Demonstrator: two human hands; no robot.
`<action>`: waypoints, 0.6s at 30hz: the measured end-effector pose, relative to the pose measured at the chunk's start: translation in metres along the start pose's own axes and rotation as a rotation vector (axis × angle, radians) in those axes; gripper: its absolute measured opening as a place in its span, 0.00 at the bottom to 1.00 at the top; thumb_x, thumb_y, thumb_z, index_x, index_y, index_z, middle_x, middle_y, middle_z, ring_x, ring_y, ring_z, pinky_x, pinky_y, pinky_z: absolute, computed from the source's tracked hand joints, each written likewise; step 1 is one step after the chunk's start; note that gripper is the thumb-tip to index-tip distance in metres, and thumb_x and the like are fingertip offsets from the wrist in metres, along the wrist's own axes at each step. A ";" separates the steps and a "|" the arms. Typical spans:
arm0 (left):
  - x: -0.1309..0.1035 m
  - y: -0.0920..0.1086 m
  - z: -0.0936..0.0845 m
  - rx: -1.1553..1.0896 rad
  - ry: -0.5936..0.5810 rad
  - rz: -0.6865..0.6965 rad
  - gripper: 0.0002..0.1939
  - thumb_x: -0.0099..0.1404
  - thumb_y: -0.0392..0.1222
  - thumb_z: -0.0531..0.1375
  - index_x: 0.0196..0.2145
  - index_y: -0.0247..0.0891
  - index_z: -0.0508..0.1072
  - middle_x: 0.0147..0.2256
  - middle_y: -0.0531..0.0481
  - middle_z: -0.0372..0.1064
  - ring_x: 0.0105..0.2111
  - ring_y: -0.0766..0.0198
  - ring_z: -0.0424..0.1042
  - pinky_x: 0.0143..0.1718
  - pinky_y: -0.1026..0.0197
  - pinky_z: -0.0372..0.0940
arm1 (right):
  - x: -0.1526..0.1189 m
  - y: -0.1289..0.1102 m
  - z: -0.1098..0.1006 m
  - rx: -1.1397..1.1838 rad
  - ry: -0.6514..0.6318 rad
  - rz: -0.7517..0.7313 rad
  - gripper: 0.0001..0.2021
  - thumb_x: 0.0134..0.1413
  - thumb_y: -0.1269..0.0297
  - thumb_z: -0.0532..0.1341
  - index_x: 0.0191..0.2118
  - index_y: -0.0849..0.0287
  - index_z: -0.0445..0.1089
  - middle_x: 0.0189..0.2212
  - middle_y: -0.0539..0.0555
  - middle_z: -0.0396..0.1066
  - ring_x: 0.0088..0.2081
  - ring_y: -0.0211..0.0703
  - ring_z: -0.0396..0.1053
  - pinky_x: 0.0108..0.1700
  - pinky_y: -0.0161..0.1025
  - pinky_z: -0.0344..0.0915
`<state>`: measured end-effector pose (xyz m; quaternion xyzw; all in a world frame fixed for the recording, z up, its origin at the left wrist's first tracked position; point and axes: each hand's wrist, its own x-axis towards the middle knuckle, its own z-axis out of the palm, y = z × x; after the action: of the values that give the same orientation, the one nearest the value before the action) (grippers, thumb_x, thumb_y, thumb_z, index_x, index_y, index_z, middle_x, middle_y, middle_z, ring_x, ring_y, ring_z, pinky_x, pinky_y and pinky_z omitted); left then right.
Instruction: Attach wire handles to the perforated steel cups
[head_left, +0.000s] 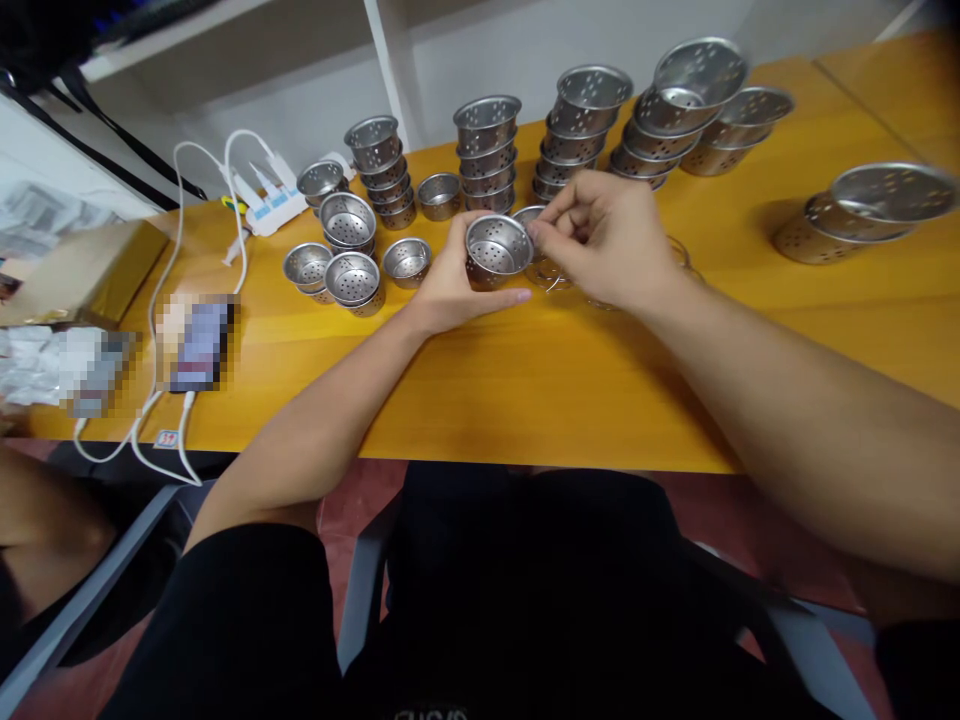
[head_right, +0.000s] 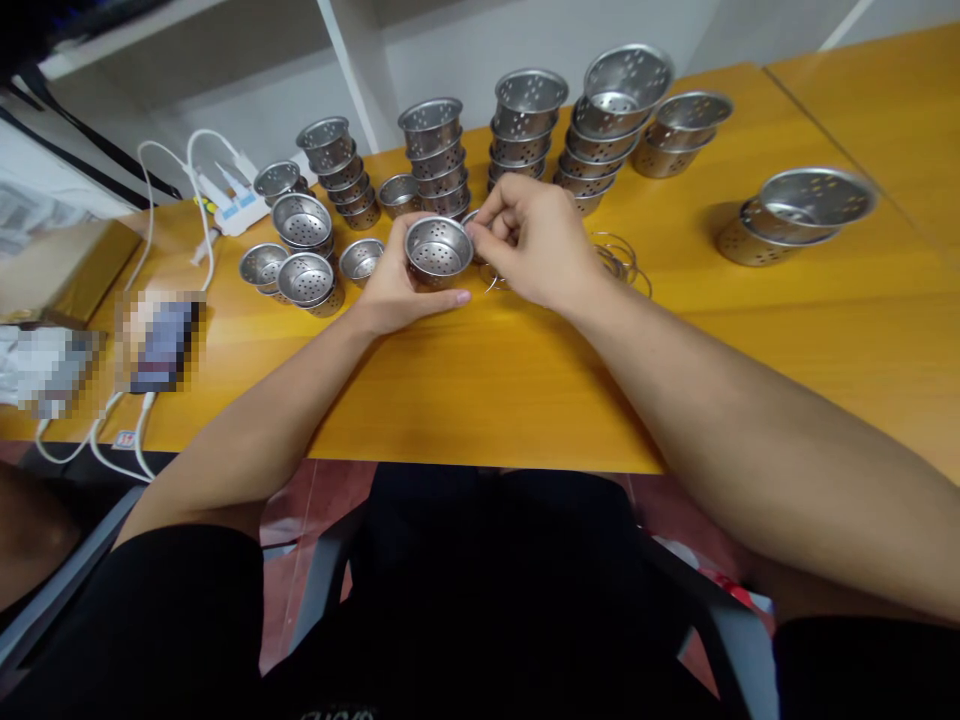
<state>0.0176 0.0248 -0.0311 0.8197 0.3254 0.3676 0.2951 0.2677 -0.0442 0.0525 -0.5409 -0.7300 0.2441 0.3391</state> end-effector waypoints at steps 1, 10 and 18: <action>0.000 0.001 0.001 -0.001 -0.007 0.014 0.66 0.59 0.83 0.79 0.77 0.46 0.54 0.73 0.32 0.66 0.76 0.36 0.72 0.80 0.35 0.68 | 0.000 0.000 0.001 0.041 0.005 0.001 0.31 0.73 0.20 0.61 0.58 0.39 0.78 0.42 0.60 0.84 0.44 0.68 0.78 0.49 0.66 0.77; -0.001 0.013 0.009 0.046 -0.017 0.072 0.61 0.61 0.79 0.80 0.74 0.44 0.58 0.71 0.35 0.67 0.74 0.34 0.72 0.80 0.34 0.68 | 0.005 0.005 0.012 0.198 0.004 0.002 0.41 0.58 0.09 0.62 0.66 0.27 0.75 0.38 0.56 0.83 0.47 0.75 0.77 0.46 0.72 0.73; -0.003 0.020 0.010 0.034 -0.033 0.058 0.59 0.63 0.78 0.80 0.74 0.44 0.59 0.70 0.36 0.68 0.73 0.35 0.74 0.79 0.35 0.69 | 0.005 0.005 0.015 0.195 -0.074 0.020 0.47 0.60 0.09 0.58 0.74 0.29 0.69 0.43 0.58 0.83 0.51 0.77 0.75 0.49 0.71 0.72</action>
<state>0.0300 0.0081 -0.0234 0.8397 0.3025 0.3568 0.2759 0.2579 -0.0378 0.0403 -0.5034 -0.7093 0.3370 0.3603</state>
